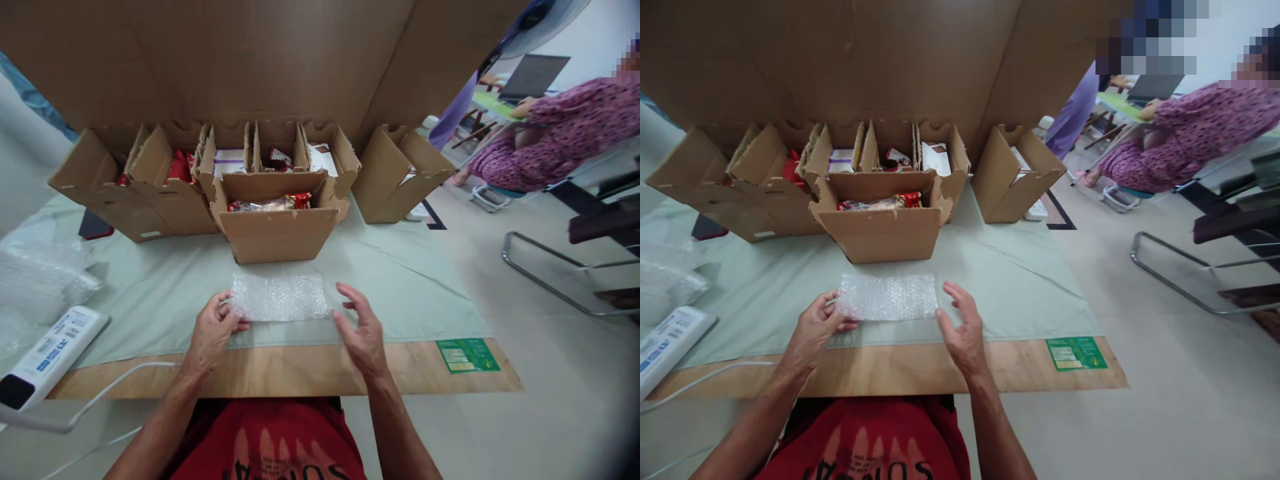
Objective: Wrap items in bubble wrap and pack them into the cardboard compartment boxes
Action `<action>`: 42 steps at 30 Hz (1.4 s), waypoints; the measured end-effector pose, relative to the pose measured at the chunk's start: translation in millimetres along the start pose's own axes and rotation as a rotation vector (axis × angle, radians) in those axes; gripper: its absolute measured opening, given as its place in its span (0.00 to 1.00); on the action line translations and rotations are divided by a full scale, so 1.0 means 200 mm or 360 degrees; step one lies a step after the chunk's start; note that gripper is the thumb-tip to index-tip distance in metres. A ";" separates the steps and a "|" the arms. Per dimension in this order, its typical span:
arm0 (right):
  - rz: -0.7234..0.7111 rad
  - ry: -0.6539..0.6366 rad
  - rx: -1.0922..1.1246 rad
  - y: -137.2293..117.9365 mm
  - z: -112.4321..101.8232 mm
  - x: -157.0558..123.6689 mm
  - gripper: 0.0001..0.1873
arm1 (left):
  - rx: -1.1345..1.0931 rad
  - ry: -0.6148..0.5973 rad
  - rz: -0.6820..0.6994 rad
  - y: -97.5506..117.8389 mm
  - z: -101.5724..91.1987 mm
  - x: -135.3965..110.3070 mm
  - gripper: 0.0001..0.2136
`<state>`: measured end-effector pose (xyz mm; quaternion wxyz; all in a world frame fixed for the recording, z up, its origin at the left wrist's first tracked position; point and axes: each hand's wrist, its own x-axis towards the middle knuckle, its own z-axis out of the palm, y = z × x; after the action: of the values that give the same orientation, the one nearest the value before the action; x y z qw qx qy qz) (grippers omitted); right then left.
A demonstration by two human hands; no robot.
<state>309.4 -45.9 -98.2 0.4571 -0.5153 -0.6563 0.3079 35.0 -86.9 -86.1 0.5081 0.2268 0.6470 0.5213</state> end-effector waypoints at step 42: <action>-0.0362 -0.0338 -0.1016 -0.01 0.23 0.37 0.20 | 0.2167 0.0072 0.0406 0.01 -0.27 -0.17 0.28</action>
<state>262.5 26.6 -93.1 0.2336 -0.5210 -0.8164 0.0863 -1.5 -138.0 -73.8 0.1737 0.5587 0.8088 0.0594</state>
